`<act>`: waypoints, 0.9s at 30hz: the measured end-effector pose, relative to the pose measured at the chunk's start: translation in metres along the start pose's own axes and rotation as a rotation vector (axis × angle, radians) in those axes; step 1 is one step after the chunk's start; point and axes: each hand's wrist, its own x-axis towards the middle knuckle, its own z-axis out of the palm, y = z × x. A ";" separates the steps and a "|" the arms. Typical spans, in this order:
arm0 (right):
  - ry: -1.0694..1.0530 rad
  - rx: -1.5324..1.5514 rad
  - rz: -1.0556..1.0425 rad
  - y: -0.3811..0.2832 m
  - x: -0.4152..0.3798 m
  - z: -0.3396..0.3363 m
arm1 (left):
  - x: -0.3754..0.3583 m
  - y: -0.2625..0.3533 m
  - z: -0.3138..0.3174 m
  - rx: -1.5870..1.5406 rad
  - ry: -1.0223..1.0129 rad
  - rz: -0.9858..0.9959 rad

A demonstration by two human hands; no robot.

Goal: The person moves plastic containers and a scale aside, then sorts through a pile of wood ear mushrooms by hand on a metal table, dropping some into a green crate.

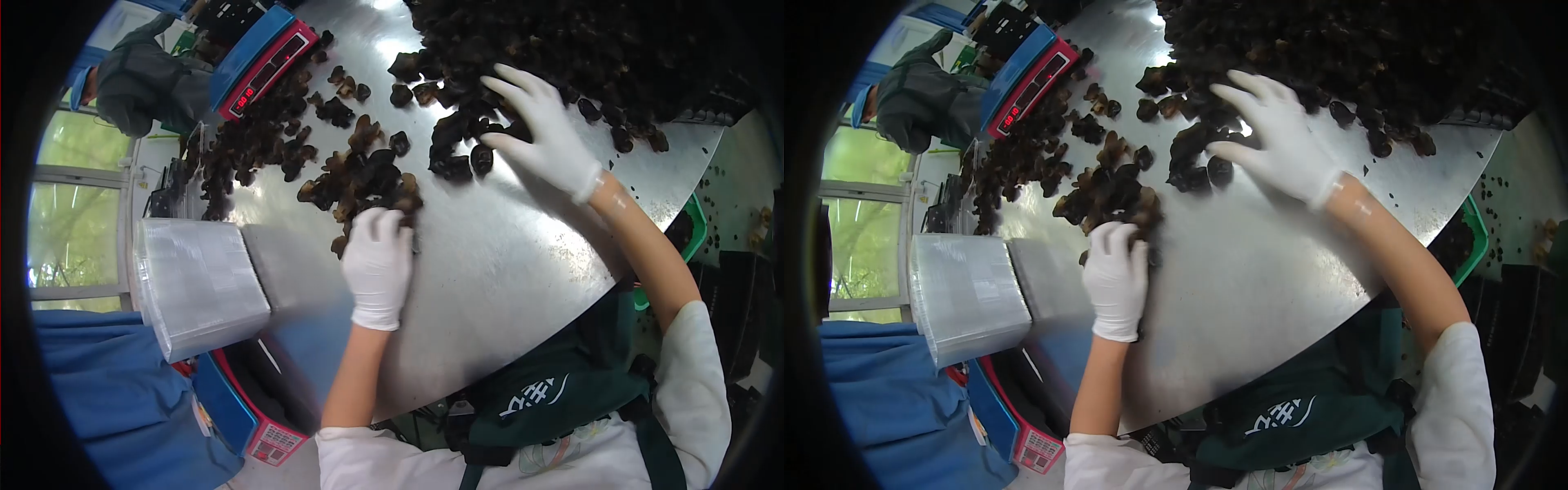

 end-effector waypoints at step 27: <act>0.102 -0.451 -0.151 0.061 0.021 0.013 | 0.004 0.012 -0.046 -0.087 -0.012 0.003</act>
